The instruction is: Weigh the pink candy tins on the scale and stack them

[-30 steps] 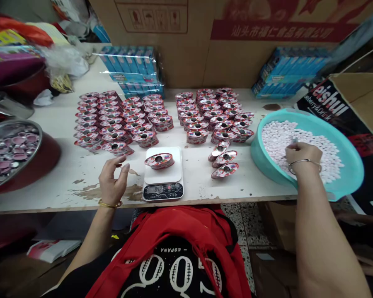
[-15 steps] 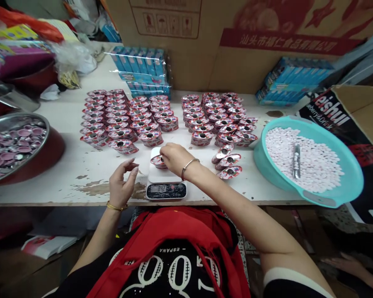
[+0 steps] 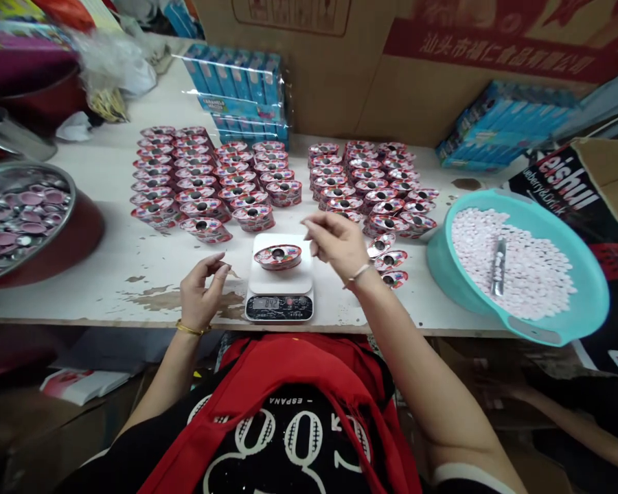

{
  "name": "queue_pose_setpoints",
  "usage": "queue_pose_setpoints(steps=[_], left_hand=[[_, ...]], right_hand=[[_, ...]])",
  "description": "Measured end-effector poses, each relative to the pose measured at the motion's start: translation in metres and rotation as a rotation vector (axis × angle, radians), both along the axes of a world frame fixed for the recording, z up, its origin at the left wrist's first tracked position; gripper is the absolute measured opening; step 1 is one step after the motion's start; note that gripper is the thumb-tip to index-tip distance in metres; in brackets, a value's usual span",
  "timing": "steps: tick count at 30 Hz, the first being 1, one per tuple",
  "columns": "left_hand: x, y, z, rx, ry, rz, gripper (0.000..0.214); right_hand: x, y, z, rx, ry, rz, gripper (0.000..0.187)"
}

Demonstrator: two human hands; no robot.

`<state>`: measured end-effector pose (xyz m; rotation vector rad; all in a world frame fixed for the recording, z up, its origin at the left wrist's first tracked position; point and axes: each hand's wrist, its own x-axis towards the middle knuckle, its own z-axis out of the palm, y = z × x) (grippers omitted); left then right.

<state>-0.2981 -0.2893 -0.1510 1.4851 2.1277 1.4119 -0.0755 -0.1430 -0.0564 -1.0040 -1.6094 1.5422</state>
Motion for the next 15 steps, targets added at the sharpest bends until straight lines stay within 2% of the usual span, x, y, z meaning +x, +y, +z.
queue_pose_setpoints(steps=[2,5,11,15], left_hand=[[-0.002,0.0,-0.001,-0.018,0.0,0.005,0.033],[-0.004,0.003,-0.001,-0.028,0.017,-0.002,0.031],[-0.002,0.013,0.003,-0.022,0.02,-0.022,0.028],[0.003,0.019,0.009,-0.025,0.041,-0.071,0.028]], right_hand=[[0.017,-0.005,-0.011,-0.273,0.111,-0.074,0.024],[0.04,-0.019,-0.034,-0.517,0.17,-0.109,0.021],[0.064,-0.048,-0.071,-0.727,0.212,-0.17,0.027],[0.063,-0.057,-0.085,-0.741,0.147,-0.192,0.037]])
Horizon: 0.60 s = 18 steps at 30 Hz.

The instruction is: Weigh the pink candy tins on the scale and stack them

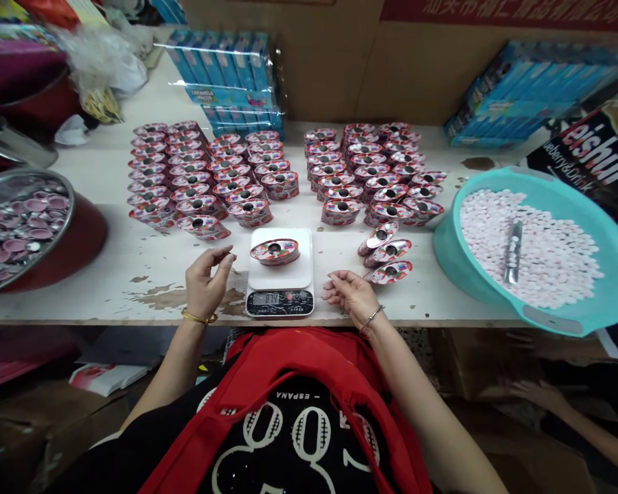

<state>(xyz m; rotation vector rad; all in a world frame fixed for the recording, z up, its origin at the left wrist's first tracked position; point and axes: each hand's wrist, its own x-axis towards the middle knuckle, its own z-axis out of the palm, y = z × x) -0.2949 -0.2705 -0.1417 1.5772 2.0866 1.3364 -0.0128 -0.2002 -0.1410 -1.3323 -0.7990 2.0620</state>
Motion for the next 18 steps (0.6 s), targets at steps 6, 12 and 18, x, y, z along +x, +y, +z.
queue_pose_setpoints(steps=[6,12,18], left_hand=[[0.022,0.025,0.023,-0.088,0.316,-0.348,0.067],[0.033,0.1,0.033,-0.136,0.591,-0.394,0.039],[0.024,0.173,0.026,-0.168,0.71,-0.259,0.031]], right_hand=[[-0.009,-0.01,-0.02,0.095,-0.057,-0.018,0.046],[-0.016,-0.007,-0.035,0.125,-0.016,0.0,0.054],[-0.015,-0.007,-0.04,0.133,0.021,-0.012,0.059]])
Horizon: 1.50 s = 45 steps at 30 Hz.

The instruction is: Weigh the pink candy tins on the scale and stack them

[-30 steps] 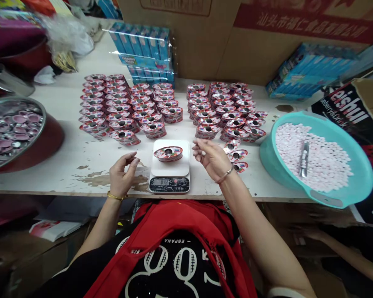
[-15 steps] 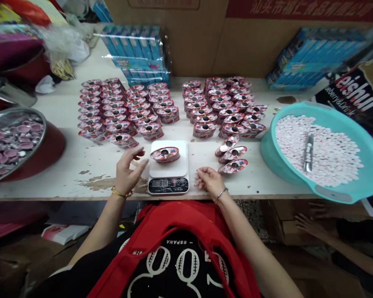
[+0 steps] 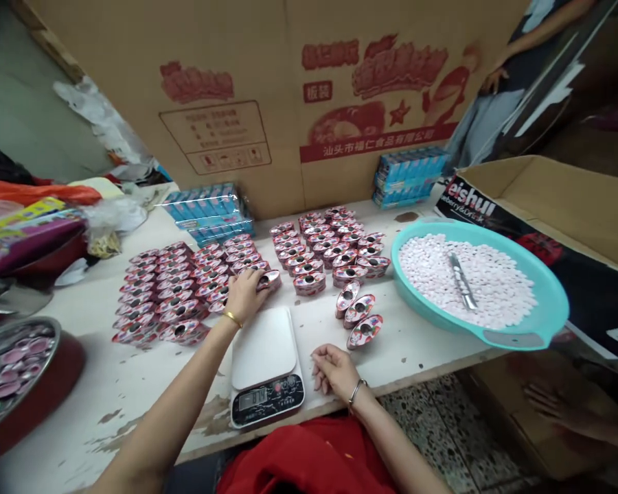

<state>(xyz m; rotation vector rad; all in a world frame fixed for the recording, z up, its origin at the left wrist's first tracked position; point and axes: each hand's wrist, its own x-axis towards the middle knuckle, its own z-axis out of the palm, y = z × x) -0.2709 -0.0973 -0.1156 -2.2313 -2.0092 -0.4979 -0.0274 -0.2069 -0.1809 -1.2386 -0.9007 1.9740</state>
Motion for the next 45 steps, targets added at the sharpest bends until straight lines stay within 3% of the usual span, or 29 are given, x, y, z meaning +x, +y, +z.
queue_pose_setpoints(steps=[3,5,9,13,16,21,25,28,32,35,41,45], left_hand=[[0.006,0.008,-0.005,0.121,-0.002,0.041,0.039],[0.022,0.008,-0.008,0.177,-0.026,-0.033,0.045],[0.072,0.01,-0.013,0.072,0.048,-0.28,0.028],[0.102,0.013,-0.011,0.01,0.104,-0.259,0.011],[0.092,-0.007,0.008,0.02,0.052,-0.296,0.014],[0.041,-0.071,0.044,-0.043,-0.128,-0.296,0.01],[0.009,-0.105,0.033,-0.104,-0.197,-0.208,0.03],[0.004,-0.116,0.016,-0.084,-0.218,-0.21,0.048],[0.001,-0.131,0.007,0.035,-0.321,-0.183,0.067],[-0.01,-0.15,-0.002,0.136,-0.474,-0.016,0.049],[-0.028,-0.19,-0.027,0.142,-0.725,0.272,0.034],[-0.026,-0.2,-0.026,0.116,-0.737,0.308,0.034]], right_hand=[[-0.002,0.0,-0.004,0.021,0.008,-0.002,0.058],[-0.004,0.0,-0.006,0.04,0.003,0.0,0.057],[-0.005,-0.002,-0.008,0.077,-0.024,0.018,0.055],[-0.002,-0.003,-0.009,0.102,-0.023,0.05,0.052],[0.001,-0.003,-0.01,0.106,-0.024,0.047,0.051],[0.012,-0.003,-0.004,0.096,-0.02,0.11,0.044],[0.017,-0.003,-0.001,0.06,0.04,0.114,0.047],[0.014,-0.004,-0.002,0.051,0.055,0.05,0.05],[0.009,-0.008,0.0,0.092,0.009,-0.025,0.052],[0.004,-0.009,0.017,0.264,-0.107,-0.047,0.045],[-0.041,0.018,0.088,1.05,-0.384,-0.055,0.03],[-0.077,0.038,0.104,1.236,-0.511,0.042,0.027]])
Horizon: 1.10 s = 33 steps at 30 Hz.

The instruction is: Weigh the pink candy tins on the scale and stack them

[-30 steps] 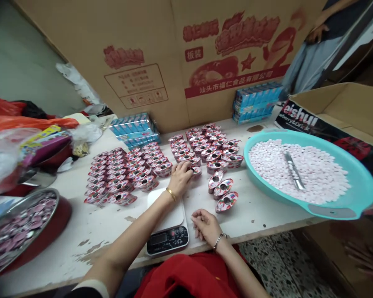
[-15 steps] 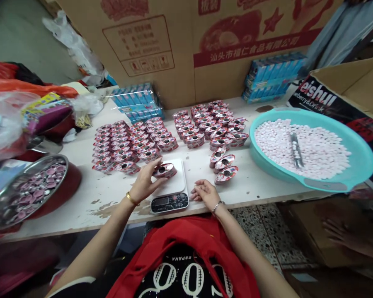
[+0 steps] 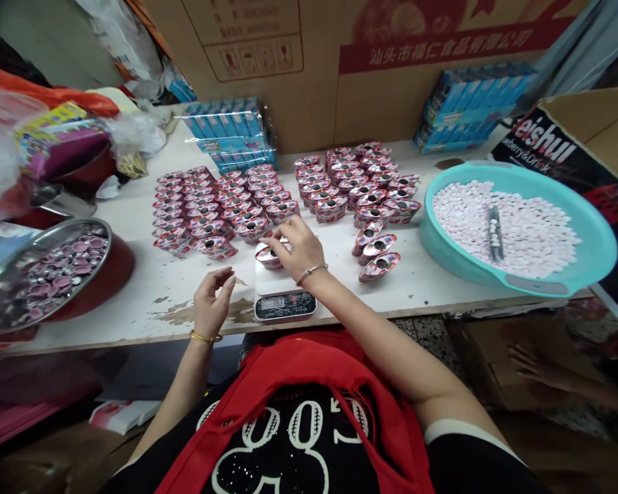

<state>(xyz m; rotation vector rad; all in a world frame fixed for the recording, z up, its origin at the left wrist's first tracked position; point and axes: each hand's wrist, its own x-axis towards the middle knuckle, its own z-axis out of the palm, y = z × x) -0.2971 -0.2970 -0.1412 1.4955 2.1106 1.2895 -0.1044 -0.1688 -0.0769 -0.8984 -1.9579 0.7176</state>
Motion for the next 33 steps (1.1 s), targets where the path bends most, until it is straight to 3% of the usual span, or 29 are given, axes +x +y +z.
queue_pose_setpoints(steps=[5,9,12,15,18,21,24,28,33], left_hand=[[0.001,-0.001,-0.003,-0.068,-0.016,-0.039,0.037],[0.003,0.004,-0.015,-0.325,-0.189,-0.078,0.049],[0.008,0.012,-0.017,-0.437,-0.188,-0.15,0.052],[0.015,0.022,-0.013,-0.449,-0.109,-0.171,0.052],[0.022,0.038,-0.014,-0.456,-0.136,-0.248,0.052],[0.031,0.057,-0.021,-0.43,-0.107,-0.3,0.054],[0.039,0.074,-0.024,-0.408,-0.011,-0.323,0.053],[0.044,0.077,-0.017,-0.407,0.116,-0.33,0.052],[0.036,0.062,-0.009,-0.383,0.171,-0.4,0.051]], right_hand=[[-0.004,0.007,-0.011,0.076,-0.113,-0.005,0.019],[0.034,0.005,-0.001,0.076,0.015,-0.106,0.021],[0.092,0.021,0.007,0.12,-0.002,-0.242,0.021],[0.174,0.056,0.006,0.147,-0.167,-0.514,0.024],[0.26,0.092,0.002,-0.028,-0.473,-0.798,0.031],[0.311,0.118,-0.002,-0.219,-0.682,-0.831,0.032],[0.317,0.139,-0.012,-0.266,-0.725,-0.703,0.035],[0.294,0.16,-0.031,-0.378,-0.763,-0.544,0.053],[0.288,0.167,-0.045,-0.486,-0.715,-0.493,0.027]])
